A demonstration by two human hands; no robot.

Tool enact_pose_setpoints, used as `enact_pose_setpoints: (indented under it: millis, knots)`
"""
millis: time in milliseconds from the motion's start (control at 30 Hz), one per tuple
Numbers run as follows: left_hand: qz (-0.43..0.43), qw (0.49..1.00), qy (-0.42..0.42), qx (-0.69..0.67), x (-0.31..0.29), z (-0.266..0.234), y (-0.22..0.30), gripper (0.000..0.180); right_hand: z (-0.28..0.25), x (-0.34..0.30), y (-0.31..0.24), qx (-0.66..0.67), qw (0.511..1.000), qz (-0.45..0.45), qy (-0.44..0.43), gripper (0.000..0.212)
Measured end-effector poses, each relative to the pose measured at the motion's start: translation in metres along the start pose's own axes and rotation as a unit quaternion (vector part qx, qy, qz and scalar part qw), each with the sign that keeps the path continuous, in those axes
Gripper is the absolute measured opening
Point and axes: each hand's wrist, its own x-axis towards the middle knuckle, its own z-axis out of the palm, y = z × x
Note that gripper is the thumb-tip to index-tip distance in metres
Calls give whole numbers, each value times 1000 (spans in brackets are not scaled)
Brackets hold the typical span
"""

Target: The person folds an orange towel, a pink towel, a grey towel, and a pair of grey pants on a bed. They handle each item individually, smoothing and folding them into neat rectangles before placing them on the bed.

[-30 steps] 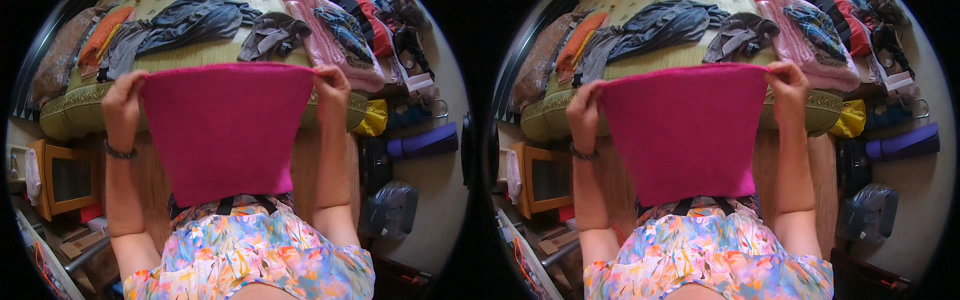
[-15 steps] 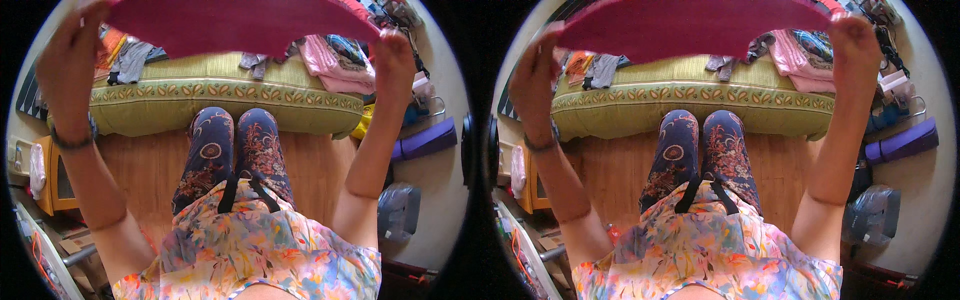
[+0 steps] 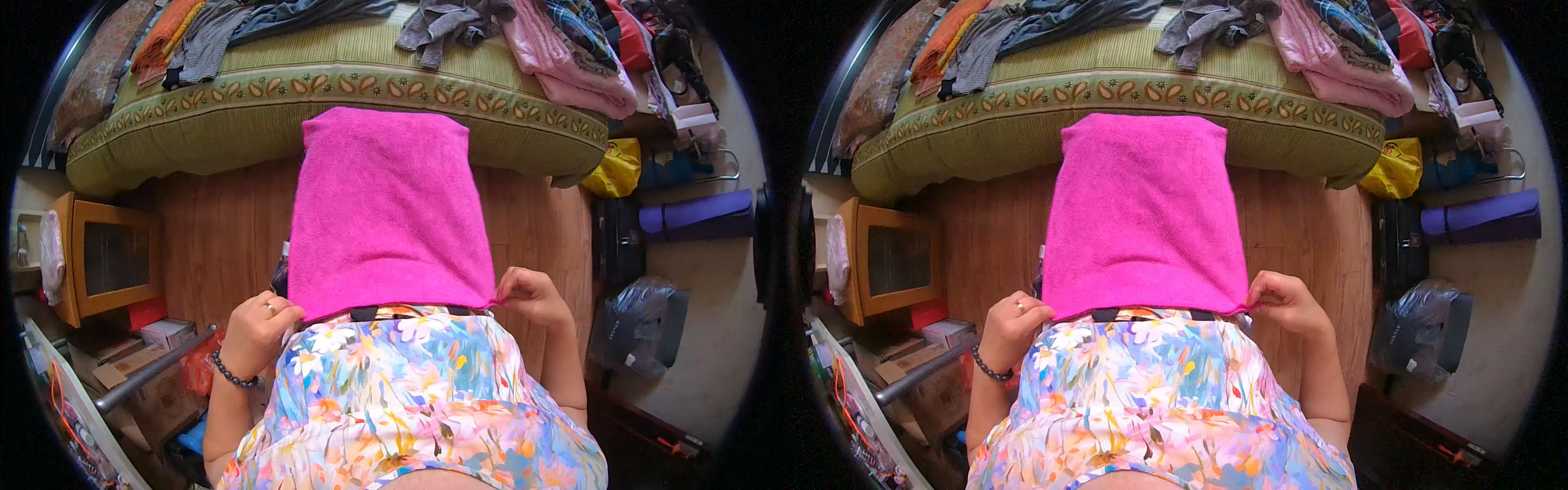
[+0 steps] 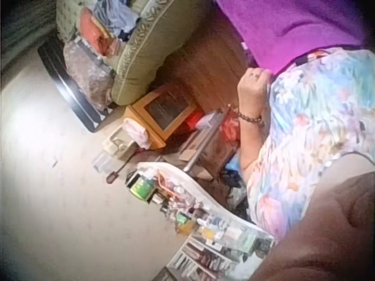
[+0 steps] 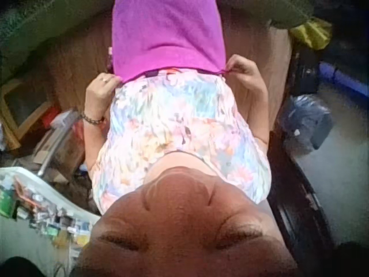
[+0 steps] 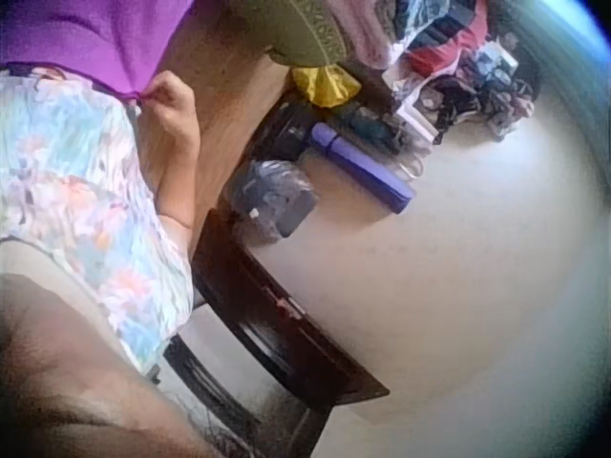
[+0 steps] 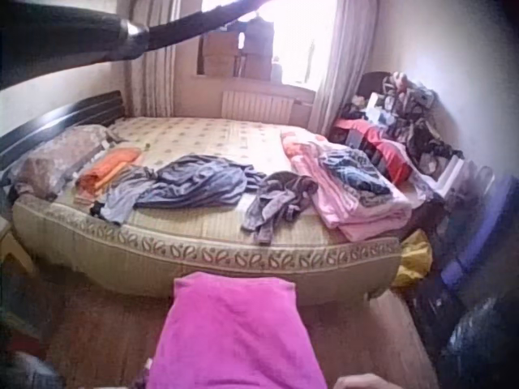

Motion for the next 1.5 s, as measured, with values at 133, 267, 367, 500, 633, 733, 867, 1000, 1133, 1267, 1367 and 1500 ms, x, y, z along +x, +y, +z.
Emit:
enact_pose_setpoints:
  millis: [133, 267, 367, 500, 633, 733, 867, 1000, 1133, 1267, 1367, 1500]
  knots:
    - [-4, 995, -51, -80, 3, -10, 4, 14, 5, -3, -17, 13, 998, 41, -52, 20]
    - [32, 976, -151, -150, 25, -41, -9, 7, -1, 5, -44, 8, 990, 52, -133, 21]
    - [101, 942, -159, -278, 54, -51, -43, 7, -23, 33, -58, 16, 988, -12, -155, 16]
    - [-73, 863, 17, -500, 114, -38, -89, 12, -49, 109, -53, 84, 981, -172, 28, 17]
    - [-205, 736, 101, -638, 182, 5, -148, 15, -72, 192, -42, 190, 939, -193, 213, 20]
    - [-263, 687, 166, -656, 193, 71, -190, 18, -73, 238, -1, 165, 948, -50, 268, 26]
    - [-296, 666, 171, -663, 186, 78, -174, 18, -62, 240, 26, 173, 933, -55, 310, 31]
    - [-235, 738, 267, -574, 196, 68, -161, 8, -52, 246, 15, 78, 901, -194, 379, 27]
    - [-221, 839, 214, -449, 200, 99, -199, 6, -66, 263, 44, 7, 918, -147, 368, 26]
    - [-330, 810, 166, -456, 163, 117, -208, 35, -60, 243, 54, -40, 929, -41, 365, 40]
    - [-370, 666, 29, -647, 151, 102, -174, 61, -72, 215, 75, 156, 950, 85, 256, 42]
    - [-335, 627, 97, -696, 140, 97, -145, 58, -43, 206, 41, 143, 963, 41, 223, 27]
